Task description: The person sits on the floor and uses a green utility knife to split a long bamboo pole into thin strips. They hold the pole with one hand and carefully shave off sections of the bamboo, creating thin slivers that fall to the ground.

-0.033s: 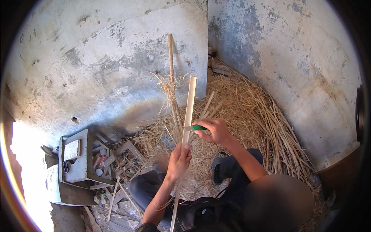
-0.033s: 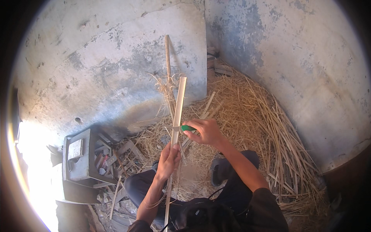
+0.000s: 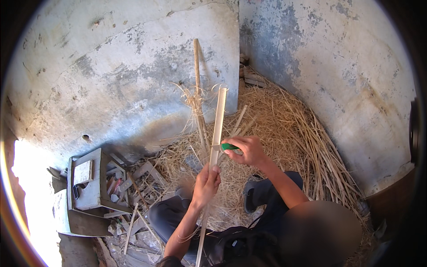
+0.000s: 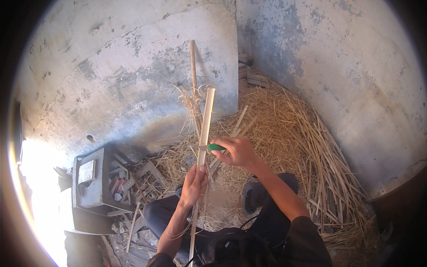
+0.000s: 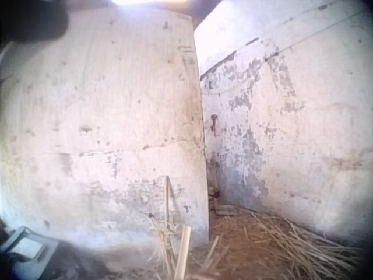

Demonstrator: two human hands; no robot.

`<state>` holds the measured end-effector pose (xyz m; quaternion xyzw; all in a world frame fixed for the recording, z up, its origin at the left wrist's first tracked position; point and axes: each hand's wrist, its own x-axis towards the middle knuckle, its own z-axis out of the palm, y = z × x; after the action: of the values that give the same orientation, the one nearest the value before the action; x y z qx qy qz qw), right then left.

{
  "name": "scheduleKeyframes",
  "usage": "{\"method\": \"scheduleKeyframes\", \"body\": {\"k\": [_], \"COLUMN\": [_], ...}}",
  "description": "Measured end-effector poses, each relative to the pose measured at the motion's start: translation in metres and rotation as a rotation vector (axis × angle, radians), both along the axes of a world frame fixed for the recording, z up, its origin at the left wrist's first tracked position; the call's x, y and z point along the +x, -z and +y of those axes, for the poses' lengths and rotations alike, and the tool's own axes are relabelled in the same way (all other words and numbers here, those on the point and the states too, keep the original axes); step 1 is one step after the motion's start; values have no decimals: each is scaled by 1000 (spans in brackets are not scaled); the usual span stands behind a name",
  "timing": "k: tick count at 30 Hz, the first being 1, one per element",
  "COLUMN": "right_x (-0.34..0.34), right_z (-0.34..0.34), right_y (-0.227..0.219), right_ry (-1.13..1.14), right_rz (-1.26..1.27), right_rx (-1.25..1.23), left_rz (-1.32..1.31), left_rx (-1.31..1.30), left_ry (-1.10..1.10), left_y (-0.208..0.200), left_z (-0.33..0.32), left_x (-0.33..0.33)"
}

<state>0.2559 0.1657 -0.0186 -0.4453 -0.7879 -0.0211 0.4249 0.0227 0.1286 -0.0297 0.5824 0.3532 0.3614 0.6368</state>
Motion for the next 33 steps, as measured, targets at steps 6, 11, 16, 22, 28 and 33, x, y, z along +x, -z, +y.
{"method": "scheduleKeyframes", "body": {"k": [6,11,16,22,28,33], "right_x": [1,28,109,65,15,-2], "right_z": [4,14,30,18,-7,-6], "right_y": [2,10,-6,3,-9,3], "right_ry": [-18,306,634,249,-15,-108], "right_rz": [3,57,275,136,123,39], "right_rx": [66,25,-47,-126,-102,-135], "left_rz": [7,14,21,-149,-137,-125], "left_rx": [-32,-16,-81,-175,-158,-101], "left_ry": [-1,11,103,95,56,29], "left_y": [-6,-2,8,0,4,6], "left_z": [-1,-8,-18,-6,-1,-3], "left_x": [-1,-2,-4,-7,-9,-7]}}
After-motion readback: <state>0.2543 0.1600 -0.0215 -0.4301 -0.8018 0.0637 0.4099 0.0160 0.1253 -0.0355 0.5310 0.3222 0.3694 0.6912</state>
